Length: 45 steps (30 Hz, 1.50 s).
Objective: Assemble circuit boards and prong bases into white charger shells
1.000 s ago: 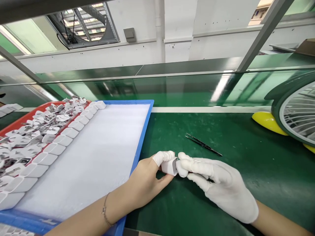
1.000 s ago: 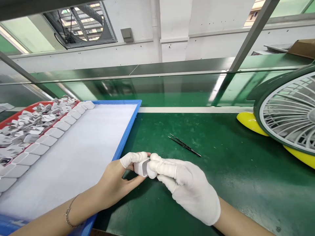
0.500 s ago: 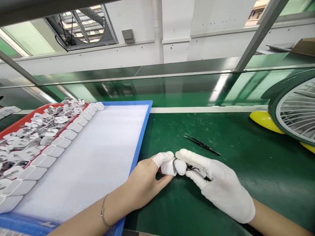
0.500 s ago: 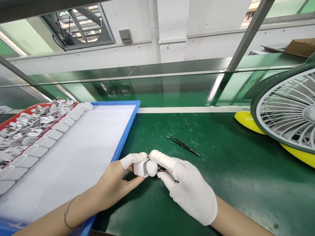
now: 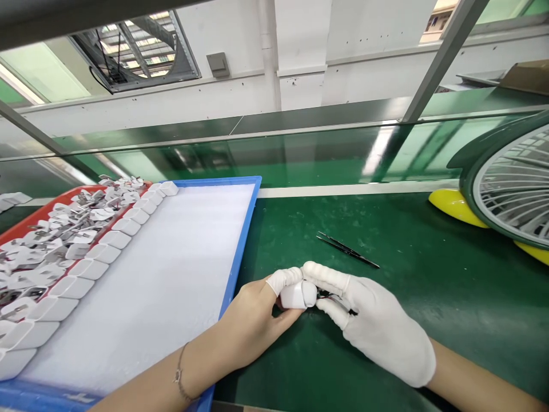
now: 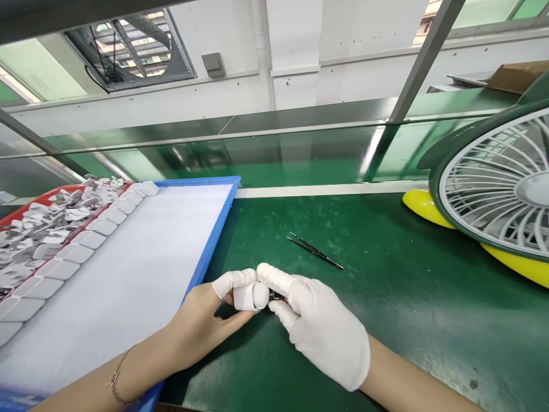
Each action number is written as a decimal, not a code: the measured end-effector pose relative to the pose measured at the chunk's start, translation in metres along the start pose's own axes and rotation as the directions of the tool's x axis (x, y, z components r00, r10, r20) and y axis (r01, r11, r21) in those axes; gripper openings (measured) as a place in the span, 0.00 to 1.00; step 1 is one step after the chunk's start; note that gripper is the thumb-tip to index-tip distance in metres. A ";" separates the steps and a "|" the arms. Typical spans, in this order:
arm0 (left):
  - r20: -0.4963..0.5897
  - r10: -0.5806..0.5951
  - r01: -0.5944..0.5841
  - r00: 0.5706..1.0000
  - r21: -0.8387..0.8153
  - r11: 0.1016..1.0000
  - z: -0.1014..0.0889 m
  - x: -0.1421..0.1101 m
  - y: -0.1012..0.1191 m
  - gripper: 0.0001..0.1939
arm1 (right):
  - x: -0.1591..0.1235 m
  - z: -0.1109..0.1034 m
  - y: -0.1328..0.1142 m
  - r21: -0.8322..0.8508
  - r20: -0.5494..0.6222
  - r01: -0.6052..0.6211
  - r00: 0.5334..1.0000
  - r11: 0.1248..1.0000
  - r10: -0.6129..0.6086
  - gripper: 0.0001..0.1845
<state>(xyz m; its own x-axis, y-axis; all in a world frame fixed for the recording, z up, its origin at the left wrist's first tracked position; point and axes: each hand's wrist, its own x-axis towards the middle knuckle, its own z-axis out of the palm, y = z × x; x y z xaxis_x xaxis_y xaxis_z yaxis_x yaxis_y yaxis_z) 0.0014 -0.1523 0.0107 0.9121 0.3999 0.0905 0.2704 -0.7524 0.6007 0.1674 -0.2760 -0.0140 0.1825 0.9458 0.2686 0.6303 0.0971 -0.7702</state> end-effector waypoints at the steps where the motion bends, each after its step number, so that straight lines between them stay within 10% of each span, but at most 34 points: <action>1: -0.016 -0.008 0.008 1.000 -0.011 1.000 0.001 0.000 0.000 0.18 | 0.000 0.001 0.001 -0.001 0.007 -0.003 1.000 1.000 0.003 0.27; 9: -0.066 0.162 -0.170 0.985 -0.138 0.976 -0.007 0.008 0.009 0.12 | 0.003 -0.008 -0.003 0.184 -0.068 -0.002 0.998 0.983 0.015 0.37; 12: -0.250 -0.007 -0.072 0.968 -0.307 0.949 -0.010 0.010 0.013 0.10 | 0.007 -0.015 -0.004 0.345 -0.288 -0.043 0.946 0.937 0.150 0.23; 15: -0.314 -0.252 0.057 0.915 -0.518 0.854 -0.009 0.012 0.019 0.10 | 0.006 -0.004 -0.002 0.308 -0.203 -0.182 0.946 0.934 0.251 0.13; 20: -0.247 -0.404 0.151 0.881 -0.662 0.734 -0.001 0.016 0.028 0.10 | 0.006 0.032 -0.010 0.124 -0.178 0.157 0.975 0.980 -0.134 0.43; 38: 0.096 -0.252 0.256 0.963 -0.622 0.740 -0.009 0.005 0.024 0.13 | 0.005 0.021 -0.008 -0.065 -0.218 0.327 0.917 0.943 -0.333 0.21; 45: 0.001 -0.219 0.181 0.976 -0.564 0.806 -0.012 0.004 0.026 0.12 | 0.010 0.016 -0.009 -0.029 -0.137 0.307 0.941 0.951 -0.308 0.21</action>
<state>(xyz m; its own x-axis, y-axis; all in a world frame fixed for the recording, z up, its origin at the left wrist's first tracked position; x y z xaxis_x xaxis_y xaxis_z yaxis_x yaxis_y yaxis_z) 0.0082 -0.1639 0.0364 0.8311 0.5544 -0.0441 0.2097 -0.2389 0.9481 0.1514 -0.2623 -0.0136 0.0812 0.8178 0.5698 0.6777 0.3739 -0.6331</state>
